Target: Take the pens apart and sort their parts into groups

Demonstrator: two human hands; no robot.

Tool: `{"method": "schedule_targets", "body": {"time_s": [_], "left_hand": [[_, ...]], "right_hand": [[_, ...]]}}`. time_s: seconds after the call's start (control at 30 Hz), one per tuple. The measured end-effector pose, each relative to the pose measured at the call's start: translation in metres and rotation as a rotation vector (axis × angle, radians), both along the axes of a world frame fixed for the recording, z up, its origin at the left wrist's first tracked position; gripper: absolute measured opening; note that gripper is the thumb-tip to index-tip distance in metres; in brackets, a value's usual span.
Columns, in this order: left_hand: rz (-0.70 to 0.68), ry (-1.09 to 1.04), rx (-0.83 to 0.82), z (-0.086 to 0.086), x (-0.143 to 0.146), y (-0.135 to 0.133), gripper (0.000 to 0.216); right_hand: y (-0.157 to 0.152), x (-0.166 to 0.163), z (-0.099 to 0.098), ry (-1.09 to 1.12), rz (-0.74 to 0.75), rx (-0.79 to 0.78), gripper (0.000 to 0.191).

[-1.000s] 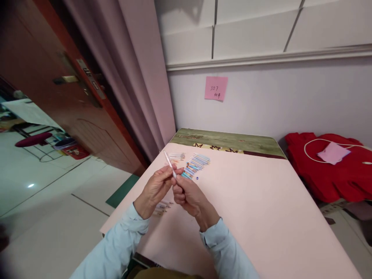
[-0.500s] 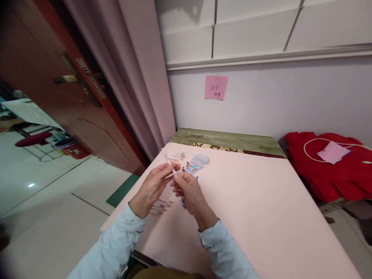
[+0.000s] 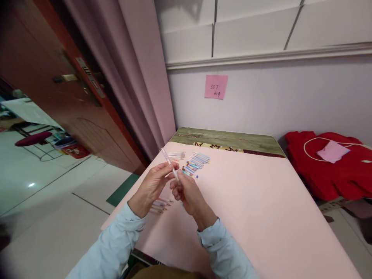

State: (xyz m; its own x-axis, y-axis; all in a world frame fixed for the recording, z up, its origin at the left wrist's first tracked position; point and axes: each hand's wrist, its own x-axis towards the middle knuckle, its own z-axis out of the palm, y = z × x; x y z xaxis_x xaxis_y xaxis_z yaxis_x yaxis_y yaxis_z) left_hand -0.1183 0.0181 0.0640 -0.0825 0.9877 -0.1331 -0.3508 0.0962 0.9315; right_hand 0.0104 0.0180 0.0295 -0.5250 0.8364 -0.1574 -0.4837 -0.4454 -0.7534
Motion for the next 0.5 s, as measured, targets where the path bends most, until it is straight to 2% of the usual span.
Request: {"method": "schedule_targets", "body": {"time_s": [0.17,0.3,0.5], "left_hand": [[0.034,0.01,0.02,0.001,-0.0005,-0.0006,0.027],[0.023,0.015,0.011,0.0026,-0.0007,-0.0007,0.027],[0.056,0.009,0.026,0.0036,-0.0008,-0.0013,0.027]], "right_hand": [[-0.0002,0.0001,0.0001,0.011,-0.038,0.06,0.039],[0.0001,0.0002,0.0004,0.003,-0.011,-0.012,0.045],[0.0001,0.0015,0.0015,0.028,-0.023,0.035,0.041]]}}
